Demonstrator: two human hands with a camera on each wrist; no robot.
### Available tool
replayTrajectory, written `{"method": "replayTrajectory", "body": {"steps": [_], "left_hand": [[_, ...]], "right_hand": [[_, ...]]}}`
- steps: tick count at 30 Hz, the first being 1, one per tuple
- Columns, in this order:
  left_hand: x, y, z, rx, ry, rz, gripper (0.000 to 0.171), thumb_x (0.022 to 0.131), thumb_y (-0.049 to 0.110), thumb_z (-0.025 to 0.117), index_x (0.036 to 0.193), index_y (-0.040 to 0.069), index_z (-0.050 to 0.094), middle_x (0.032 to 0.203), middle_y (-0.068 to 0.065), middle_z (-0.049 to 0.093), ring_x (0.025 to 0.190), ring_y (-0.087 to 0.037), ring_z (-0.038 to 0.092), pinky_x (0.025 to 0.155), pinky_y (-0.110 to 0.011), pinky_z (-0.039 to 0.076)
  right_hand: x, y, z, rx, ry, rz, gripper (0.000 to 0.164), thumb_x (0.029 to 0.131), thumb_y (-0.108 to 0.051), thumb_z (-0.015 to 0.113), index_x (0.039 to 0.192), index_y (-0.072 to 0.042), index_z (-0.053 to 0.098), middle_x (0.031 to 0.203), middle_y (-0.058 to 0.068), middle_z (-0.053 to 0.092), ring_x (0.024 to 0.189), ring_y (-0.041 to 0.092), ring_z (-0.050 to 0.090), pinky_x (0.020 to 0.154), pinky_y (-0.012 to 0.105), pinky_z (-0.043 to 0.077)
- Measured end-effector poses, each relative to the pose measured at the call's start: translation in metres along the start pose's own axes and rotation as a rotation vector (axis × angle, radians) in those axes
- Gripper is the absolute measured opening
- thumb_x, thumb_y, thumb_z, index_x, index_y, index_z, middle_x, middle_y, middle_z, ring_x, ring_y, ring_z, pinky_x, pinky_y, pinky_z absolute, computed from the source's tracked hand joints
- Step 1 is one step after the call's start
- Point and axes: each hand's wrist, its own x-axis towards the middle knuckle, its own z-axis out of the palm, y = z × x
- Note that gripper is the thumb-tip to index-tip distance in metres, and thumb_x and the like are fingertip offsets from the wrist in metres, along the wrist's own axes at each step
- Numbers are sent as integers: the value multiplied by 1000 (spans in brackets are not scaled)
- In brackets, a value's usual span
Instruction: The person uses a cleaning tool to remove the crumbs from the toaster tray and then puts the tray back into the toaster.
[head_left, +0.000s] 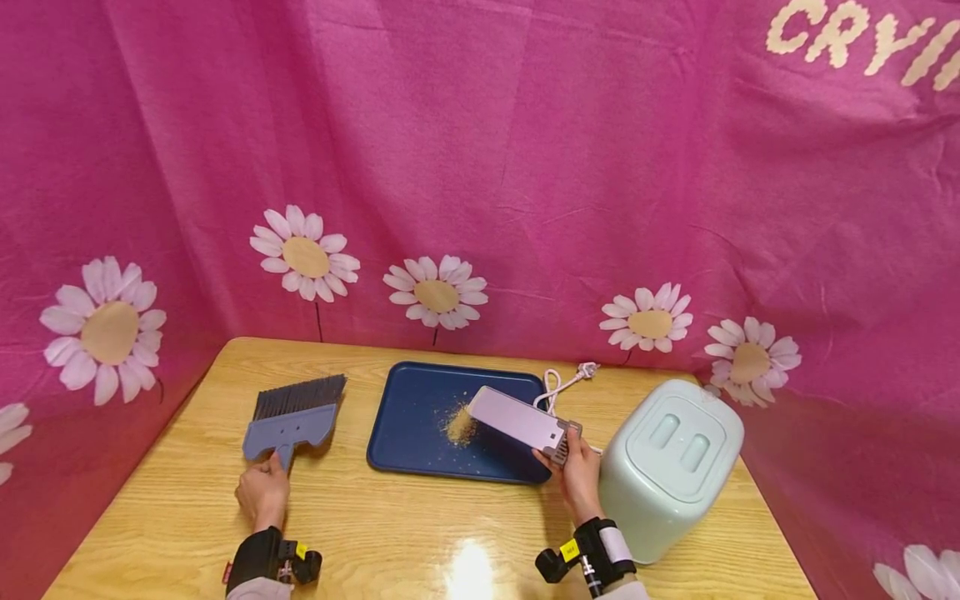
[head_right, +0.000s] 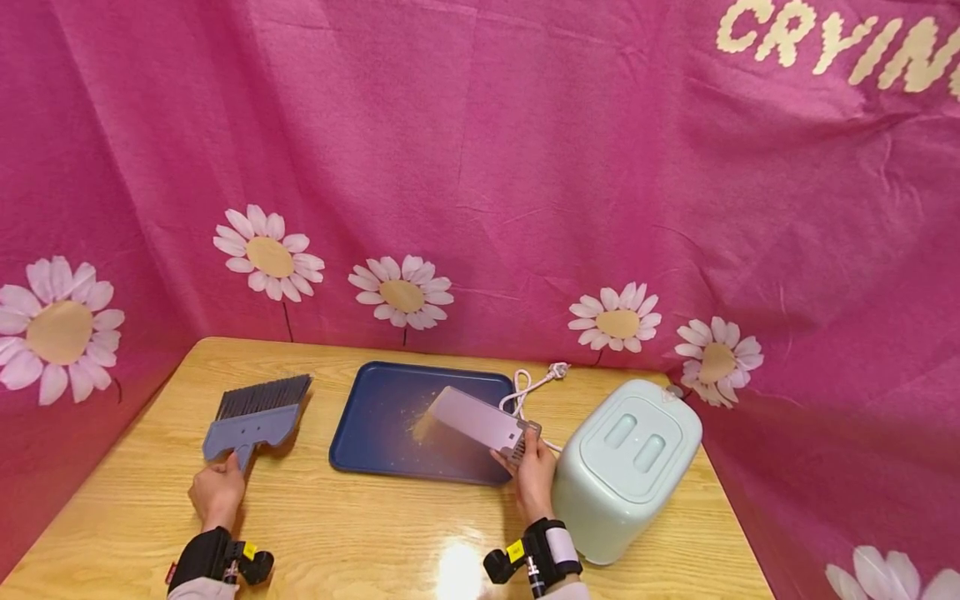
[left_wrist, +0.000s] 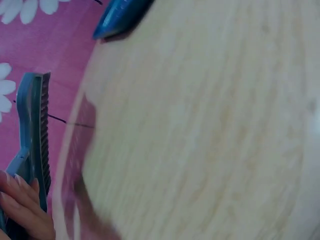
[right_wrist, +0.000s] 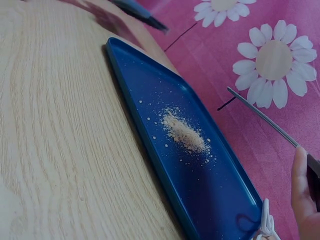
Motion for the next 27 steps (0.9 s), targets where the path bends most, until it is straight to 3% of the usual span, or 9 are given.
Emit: {"method": "replayTrajectory", "body": {"steps": [7, 10, 13, 17, 22, 27], "left_hand": [[3, -5, 9, 86, -109, -65, 33, 89, 17, 45, 95, -12, 58, 101, -33, 54, 91, -50, 48, 73, -51, 38], [5, -5, 11, 98, -149, -12, 36, 85, 19, 51, 95, -15, 57, 98, -34, 54, 90, -51, 48, 74, -52, 38], [9, -2, 13, 111, -170, 86, 38, 78, 16, 57, 94, -18, 55, 93, -36, 54, 87, -52, 48, 74, -52, 38], [16, 4, 17, 128, -168, 172, 27, 72, 7, 57, 80, -19, 54, 79, -35, 54, 78, -51, 49, 70, -51, 38], [17, 4, 19, 228, -149, 191, 21, 72, 6, 57, 60, -10, 51, 63, -29, 50, 67, -48, 50, 60, -51, 39], [15, 4, 20, 292, -167, 165, 25, 74, 10, 60, 69, -14, 55, 74, -35, 51, 74, -50, 50, 64, -52, 40]], "right_hand": [[0, 0, -1, 19, 6, -2, 54, 89, -39, 48, 116, 8, 44, 91, 12, 63, 80, 24, 64, 68, 40, 50], [0, 0, -1, 14, 7, -1, 55, 89, -39, 49, 117, 8, 43, 92, 12, 62, 81, 24, 64, 69, 40, 50], [-1, -1, -1, 0, -4, -11, 52, 89, -39, 48, 115, 7, 45, 92, 11, 62, 80, 23, 64, 69, 40, 50], [-8, -9, 3, 21, -69, -55, 41, 93, -32, 43, 111, 5, 49, 91, 12, 62, 80, 24, 64, 67, 40, 51], [-12, -8, 5, 39, -64, -29, 42, 92, -34, 44, 111, 3, 49, 92, 13, 62, 79, 24, 64, 67, 41, 51], [-8, 3, 1, 0, 2, 22, 53, 89, -40, 47, 117, 4, 44, 94, 10, 60, 81, 21, 63, 71, 40, 50]]}}
